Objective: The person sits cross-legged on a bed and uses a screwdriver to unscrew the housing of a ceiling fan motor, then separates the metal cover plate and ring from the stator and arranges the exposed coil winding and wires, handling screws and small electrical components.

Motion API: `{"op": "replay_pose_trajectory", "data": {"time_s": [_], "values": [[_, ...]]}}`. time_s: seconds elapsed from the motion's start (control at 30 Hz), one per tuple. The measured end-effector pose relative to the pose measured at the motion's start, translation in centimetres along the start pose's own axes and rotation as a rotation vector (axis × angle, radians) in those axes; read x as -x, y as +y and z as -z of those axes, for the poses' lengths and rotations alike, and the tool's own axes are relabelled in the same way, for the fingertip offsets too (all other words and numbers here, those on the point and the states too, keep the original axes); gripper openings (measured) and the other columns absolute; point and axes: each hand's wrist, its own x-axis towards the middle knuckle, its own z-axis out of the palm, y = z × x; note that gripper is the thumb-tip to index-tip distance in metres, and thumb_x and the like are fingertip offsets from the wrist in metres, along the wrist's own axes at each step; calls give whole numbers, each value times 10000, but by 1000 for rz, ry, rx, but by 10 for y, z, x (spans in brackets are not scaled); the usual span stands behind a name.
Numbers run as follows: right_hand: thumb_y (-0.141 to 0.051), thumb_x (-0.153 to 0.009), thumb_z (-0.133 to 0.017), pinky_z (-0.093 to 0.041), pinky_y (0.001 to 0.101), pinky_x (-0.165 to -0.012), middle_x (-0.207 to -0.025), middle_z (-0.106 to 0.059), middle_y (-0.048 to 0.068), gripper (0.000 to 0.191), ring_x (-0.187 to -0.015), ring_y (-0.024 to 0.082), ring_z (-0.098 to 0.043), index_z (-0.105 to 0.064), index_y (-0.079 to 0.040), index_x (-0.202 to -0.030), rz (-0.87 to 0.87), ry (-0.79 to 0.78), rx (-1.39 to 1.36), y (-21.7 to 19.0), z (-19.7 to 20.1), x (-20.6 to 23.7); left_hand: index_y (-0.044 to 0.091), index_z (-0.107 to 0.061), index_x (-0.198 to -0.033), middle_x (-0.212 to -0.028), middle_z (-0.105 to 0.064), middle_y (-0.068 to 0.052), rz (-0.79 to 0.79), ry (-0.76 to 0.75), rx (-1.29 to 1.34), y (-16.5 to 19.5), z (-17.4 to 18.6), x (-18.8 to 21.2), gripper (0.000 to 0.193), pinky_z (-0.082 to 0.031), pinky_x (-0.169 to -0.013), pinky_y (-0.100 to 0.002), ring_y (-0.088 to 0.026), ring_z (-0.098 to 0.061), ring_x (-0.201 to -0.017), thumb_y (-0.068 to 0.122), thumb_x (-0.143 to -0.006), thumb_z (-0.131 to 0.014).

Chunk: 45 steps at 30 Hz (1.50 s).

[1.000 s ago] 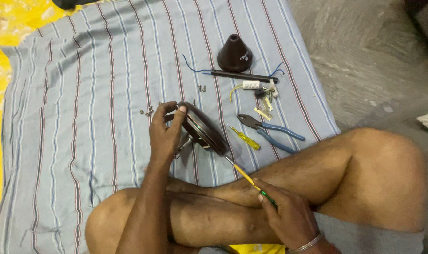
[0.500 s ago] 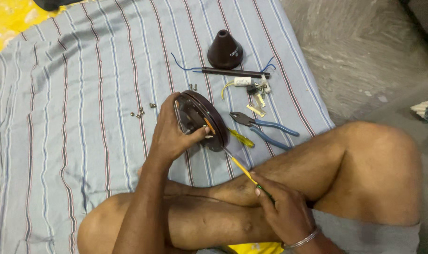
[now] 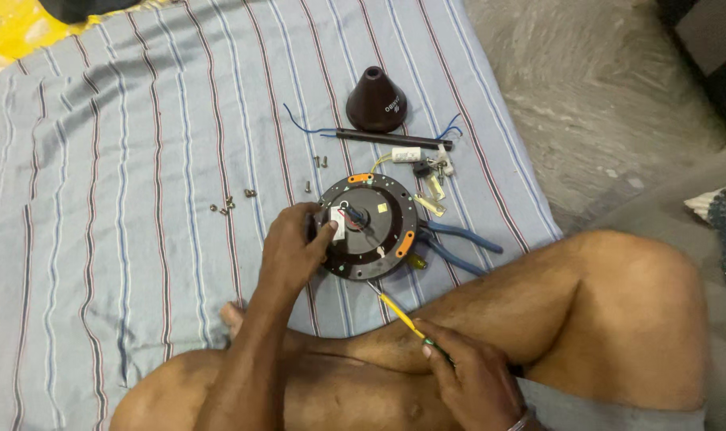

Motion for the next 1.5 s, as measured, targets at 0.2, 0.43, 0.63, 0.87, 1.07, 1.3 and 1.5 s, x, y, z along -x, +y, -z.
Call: {"op": "replay_pose_trajectory", "data": {"time_s": [0.2, 0.43, 0.63, 0.87, 1.07, 1.3, 1.5], "values": [[-181, -922, -655, -567, 347, -651, -840, -742, 154, 374, -729, 233, -674, -730, -99, -1279, -181, -51, -121, 11, -7, 8, -34, -703, -1124, -1006, -744, -232, 294, -90, 34, -20, -13, 0, 509, -554, -837, -448, -385, -727, -942, 383, -835, -745], [-268, -970, -591, -297, 218, -376, -606, -534, -6, 407, -438, 61, -383, -686, -75, -1315, -692, -243, -763, 20, -17, 19, -86, -740, -1027, -861, -752, -160, 661, -137, 428, -9, 3, 28, 431, -619, -637, -358, -240, -742, -753, 303, -841, -746], [-240, -958, -617, -402, 267, -384, -577, -580, 41, 337, -405, 114, -497, -591, -67, -1247, -389, -366, -510, 3, -24, 33, -111, -708, -1007, -779, -706, -116, 795, -28, 764, -2, -1, 57, 395, -569, -544, -316, -191, -664, -623, 263, -883, -734], [-193, -912, -645, -464, 268, -421, -581, -649, 35, 187, -437, 114, -591, -649, -59, -1043, -244, -334, -217, -21, -8, 54, -46, -704, -882, -729, -649, -91, 782, 22, 893, -27, -17, 61, 298, -510, -486, -275, -139, -589, -560, 250, -919, -706], [-226, -909, -731, -371, 318, -354, -547, -521, 38, 255, -385, 131, -477, -632, 7, -883, -350, -24, -304, -19, 42, -53, -84, -703, -838, -684, -670, -127, 728, 22, 840, -33, -20, 53, 302, -454, -450, -301, -171, -581, -513, 206, -918, -678], [-255, -861, -759, -490, 333, -407, -575, -656, 61, 222, -406, 171, -609, -782, -74, -988, -274, -56, 52, -7, 11, -190, -35, -732, -882, -698, -671, -83, 829, 27, 774, -30, -8, 38, 295, -503, -482, -297, -151, -610, -548, 258, -888, -700], [-284, -821, -796, -541, 339, -534, -603, -713, 101, 212, -496, 179, -688, -803, -77, -869, -107, 126, 223, 16, -20, -226, -59, -728, -869, -677, -651, -80, 855, -4, 720, -44, -12, 9, 384, -465, -471, -304, -157, -589, -545, 325, -860, -745]]}}
